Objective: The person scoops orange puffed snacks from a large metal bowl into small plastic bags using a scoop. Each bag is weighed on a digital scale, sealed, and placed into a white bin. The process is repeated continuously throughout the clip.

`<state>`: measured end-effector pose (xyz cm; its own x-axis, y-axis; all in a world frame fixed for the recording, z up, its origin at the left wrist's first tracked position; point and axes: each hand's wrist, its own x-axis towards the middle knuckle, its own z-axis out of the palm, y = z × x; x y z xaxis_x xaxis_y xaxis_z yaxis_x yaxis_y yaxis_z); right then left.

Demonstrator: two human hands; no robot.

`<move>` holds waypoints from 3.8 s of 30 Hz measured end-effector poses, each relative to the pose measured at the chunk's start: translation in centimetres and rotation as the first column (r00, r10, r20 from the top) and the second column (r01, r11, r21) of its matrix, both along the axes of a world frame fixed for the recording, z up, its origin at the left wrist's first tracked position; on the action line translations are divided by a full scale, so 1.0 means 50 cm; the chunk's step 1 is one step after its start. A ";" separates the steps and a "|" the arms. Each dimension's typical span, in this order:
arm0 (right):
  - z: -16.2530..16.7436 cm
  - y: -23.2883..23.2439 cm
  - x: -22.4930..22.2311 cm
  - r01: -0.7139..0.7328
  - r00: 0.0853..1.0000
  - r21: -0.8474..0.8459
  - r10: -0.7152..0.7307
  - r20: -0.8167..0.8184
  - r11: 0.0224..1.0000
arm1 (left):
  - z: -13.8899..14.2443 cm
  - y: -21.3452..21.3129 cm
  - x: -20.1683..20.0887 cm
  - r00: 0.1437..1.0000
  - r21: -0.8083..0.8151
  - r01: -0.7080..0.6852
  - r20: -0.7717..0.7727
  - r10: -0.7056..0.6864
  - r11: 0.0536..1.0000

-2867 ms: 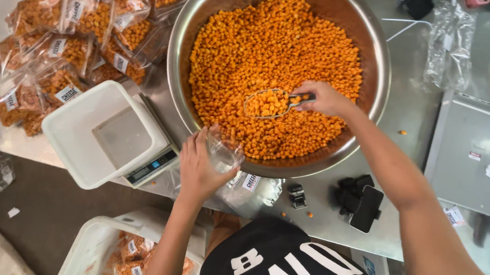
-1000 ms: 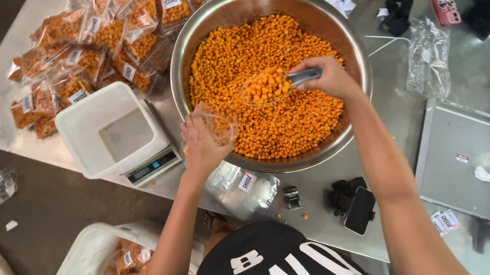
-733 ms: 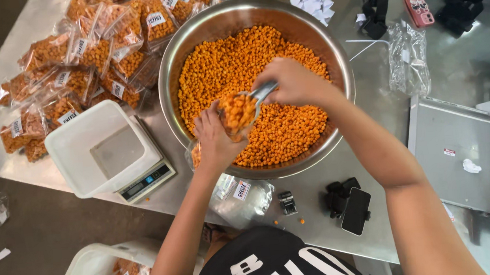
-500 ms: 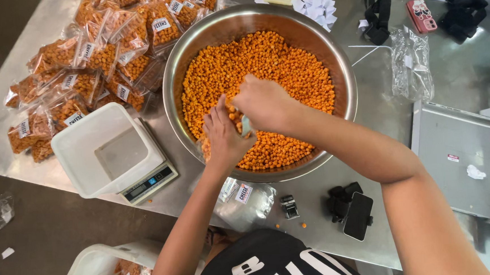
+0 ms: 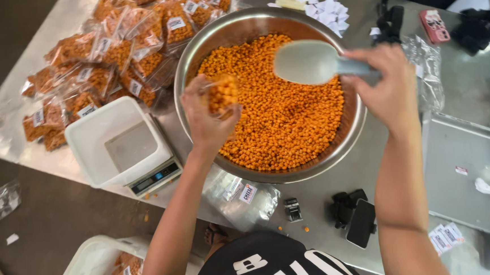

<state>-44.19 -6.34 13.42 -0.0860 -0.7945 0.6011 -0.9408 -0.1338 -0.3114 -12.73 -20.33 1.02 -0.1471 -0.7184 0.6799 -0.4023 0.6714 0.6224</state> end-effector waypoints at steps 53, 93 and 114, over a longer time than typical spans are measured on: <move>-0.556 0.064 0.111 0.396 0.877 0.292 -0.453 0.159 0.870 | -0.136 0.045 0.532 0.880 0.139 -0.434 0.274 0.387 0.890; -0.530 0.069 0.115 0.424 0.870 0.311 -0.478 0.122 0.850 | 0.028 -0.149 0.158 0.184 -0.101 0.425 0.983 0.023 0.899; -0.525 0.061 0.119 0.437 0.851 0.379 -0.511 0.121 0.816 | 0.049 -0.119 0.346 0.898 -0.066 0.103 0.435 -0.064 0.993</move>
<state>-38.26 -3.31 -12.82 -0.5958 -0.7664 0.2400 -0.7679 0.4560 -0.4500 4.58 -26.27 3.49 -0.4966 -0.6330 0.5939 -0.5582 0.7569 0.3400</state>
